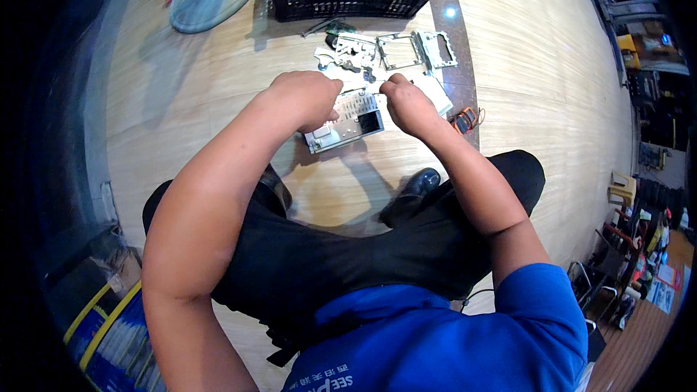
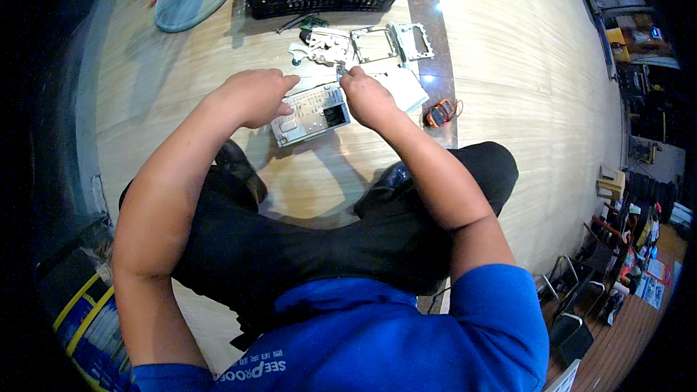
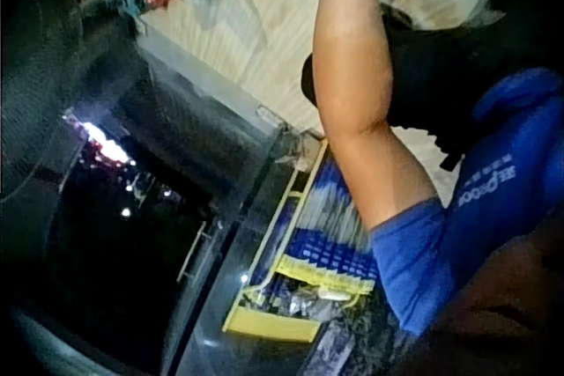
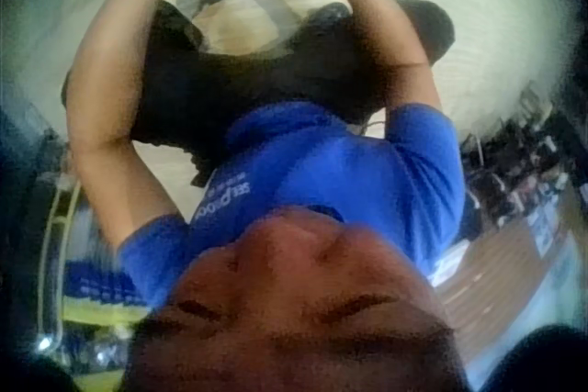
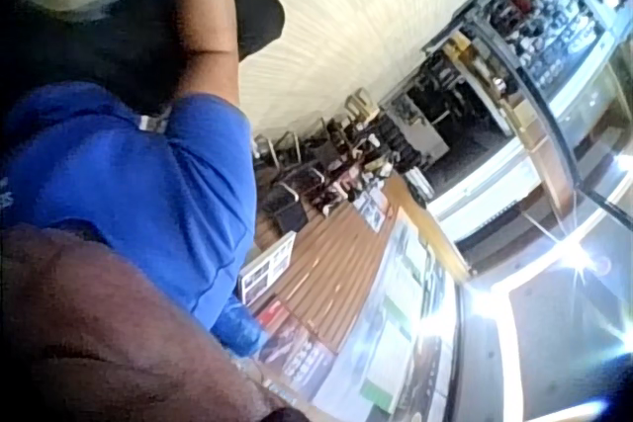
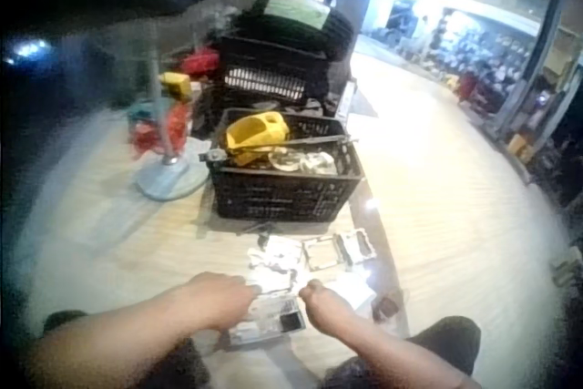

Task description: The person assembles an electronic housing by fitting circuit components and metal casing panels together by hand and securing them with a small tool.

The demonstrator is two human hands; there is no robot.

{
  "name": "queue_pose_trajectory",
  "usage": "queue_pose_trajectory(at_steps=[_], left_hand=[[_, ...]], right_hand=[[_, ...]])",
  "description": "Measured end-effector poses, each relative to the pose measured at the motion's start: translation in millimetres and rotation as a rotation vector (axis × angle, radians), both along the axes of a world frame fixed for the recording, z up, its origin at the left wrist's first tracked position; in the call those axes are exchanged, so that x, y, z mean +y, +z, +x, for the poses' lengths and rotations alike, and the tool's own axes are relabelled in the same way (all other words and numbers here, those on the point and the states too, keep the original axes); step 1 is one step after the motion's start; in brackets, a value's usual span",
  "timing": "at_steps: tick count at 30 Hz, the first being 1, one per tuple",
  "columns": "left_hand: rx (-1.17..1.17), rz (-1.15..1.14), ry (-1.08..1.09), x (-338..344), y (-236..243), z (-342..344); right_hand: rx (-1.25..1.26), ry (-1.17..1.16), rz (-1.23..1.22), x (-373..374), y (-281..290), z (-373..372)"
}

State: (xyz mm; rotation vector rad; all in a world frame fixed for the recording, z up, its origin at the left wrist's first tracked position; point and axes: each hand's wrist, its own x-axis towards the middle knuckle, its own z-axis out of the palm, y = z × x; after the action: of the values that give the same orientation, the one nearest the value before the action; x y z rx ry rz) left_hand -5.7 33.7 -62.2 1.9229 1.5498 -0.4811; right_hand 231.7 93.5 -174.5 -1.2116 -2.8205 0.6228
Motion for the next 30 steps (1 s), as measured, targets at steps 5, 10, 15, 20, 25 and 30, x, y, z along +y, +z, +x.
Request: queue_pose_trajectory(at_steps=[5, 10, 15, 20, 25, 30], left_hand=[[-0.016, 0.008, -0.01, 1.4, -0.4, -2.1], [-0.032, 0.023, -0.009, -0.6, 1.0, -4.1], [-0.016, 0.014, -0.009, -1.5, 0.7, -3.8], [0.01, -0.014, 0.007, 1.1, -1.7, -3.1], [-0.014, -0.003, 0.02, 2.3, 2.5, -5.3], [-0.015, -0.001, 0.037, -1.0, 6.0, -4.8]], right_hand=[[-0.09, -0.043, 0.031, -2.5, 1.9, -4.8], [-0.127, -0.029, 0.036, -2.1, 5.9, -8.3], [-0.016, 0.021, 0.066, -8.1, 6.7, -8.6], [-0.075, -0.066, 0.025, -5.4, 3.1, -11.0], [-0.03, -0.066, 0.029, -0.8, -0.5, -12.2], [0.002, -0.036, 0.046, -4.0, -0.4, -12.4]])
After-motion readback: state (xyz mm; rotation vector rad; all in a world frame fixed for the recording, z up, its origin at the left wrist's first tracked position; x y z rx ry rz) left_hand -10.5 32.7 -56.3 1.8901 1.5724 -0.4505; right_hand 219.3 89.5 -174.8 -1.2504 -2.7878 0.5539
